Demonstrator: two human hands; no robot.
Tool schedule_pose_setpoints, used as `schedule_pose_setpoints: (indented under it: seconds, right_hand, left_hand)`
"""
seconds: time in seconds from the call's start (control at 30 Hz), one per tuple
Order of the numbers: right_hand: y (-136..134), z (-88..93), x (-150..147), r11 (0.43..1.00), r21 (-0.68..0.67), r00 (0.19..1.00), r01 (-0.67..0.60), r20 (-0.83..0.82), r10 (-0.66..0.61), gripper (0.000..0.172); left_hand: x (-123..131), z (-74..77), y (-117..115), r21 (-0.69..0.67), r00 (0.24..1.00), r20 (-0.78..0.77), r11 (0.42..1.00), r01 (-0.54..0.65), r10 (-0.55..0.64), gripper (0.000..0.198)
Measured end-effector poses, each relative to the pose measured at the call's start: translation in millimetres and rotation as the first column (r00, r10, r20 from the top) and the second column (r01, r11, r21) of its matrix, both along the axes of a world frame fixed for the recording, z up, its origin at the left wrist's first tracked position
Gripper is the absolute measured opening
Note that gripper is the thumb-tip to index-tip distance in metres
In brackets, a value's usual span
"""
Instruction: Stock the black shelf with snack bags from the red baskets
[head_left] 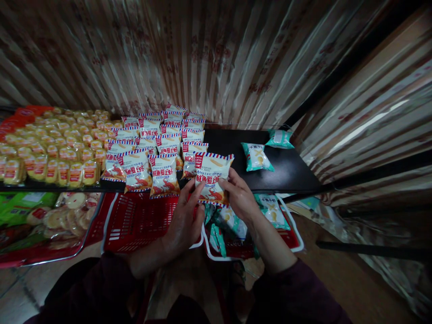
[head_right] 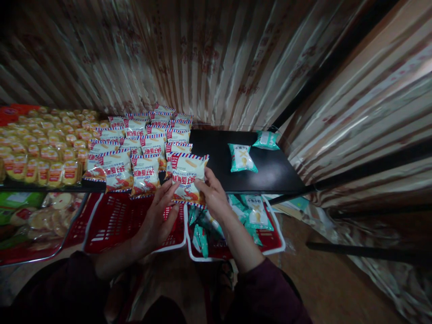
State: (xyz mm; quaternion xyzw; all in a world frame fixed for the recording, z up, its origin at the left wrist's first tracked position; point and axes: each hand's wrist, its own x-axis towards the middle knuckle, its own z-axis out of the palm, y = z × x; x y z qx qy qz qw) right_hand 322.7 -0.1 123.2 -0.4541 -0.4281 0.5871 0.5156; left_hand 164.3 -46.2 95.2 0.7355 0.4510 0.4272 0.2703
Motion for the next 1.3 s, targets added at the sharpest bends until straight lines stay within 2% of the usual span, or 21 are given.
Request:
schedule_pose_setpoints:
  seconds: [0.17, 0.37, 0.43, 0.57, 0.7, 0.83, 1.0, 1.3]
  right_hand:
    - [6.0, -12.9, -8.0, 0.999, 0.039, 0.997, 0.027, 0.077, -0.030, 0.049]
    - [13.4, -32.8, -17.4, 0.979, 0.193, 0.978, 0.060, 0.184, -0.096, 0.046]
    - [16.5, -40.4, -17.3, 0.965, 0.249, 0.948, 0.086, 0.278, -0.156, 0.046]
    - [22.8, -51.3, -15.2, 0.926, 0.351, 0.822, 0.136, 0.482, -0.304, 0.047]
    - [28.7, -56.8, -16.5, 0.910, 0.399, 0.753, 0.113, 0.563, -0.340, 0.044]
    - [34.5, -65.0, -20.1, 0.914, 0.392, 0.782, 0.103, 0.537, -0.318, 0.045]
    - [38.5, -75.5, -24.9, 0.948, 0.299, 0.832, 0.114, 0.493, -0.255, 0.051]
    - [35.7, -77.2, -29.6, 0.959, 0.258, 0.848, 0.119, 0.476, -0.233, 0.062]
  left_hand:
    - [-1.9, -6.9, 5.3, -0.071, 0.998, 0.053, 0.997, 0.027, -0.023, 0.053]
    - [-5.6, -14.8, 14.6, -0.056, 0.997, 0.082, 0.998, -0.011, 0.015, 0.052]
    - [-7.0, -14.1, 17.6, -0.054, 0.996, 0.076, 0.998, -0.031, 0.035, 0.052]
    - [-9.6, -12.9, 22.9, -0.052, 0.997, 0.061, 0.998, -0.042, 0.045, 0.053]
    - [-10.8, -17.9, 27.7, -0.043, 0.996, 0.051, 0.997, -0.065, 0.068, 0.055]
    - [-11.2, -24.7, 31.3, -0.045, 0.996, 0.050, 0.997, -0.068, 0.070, 0.056]
    - [-13.4, -29.3, 34.4, 0.012, 0.997, -0.015, 0.997, -0.074, 0.074, 0.059]
    - [-11.5, -26.7, 29.8, 0.165, 0.980, -0.170, 0.983, -0.079, 0.107, 0.067]
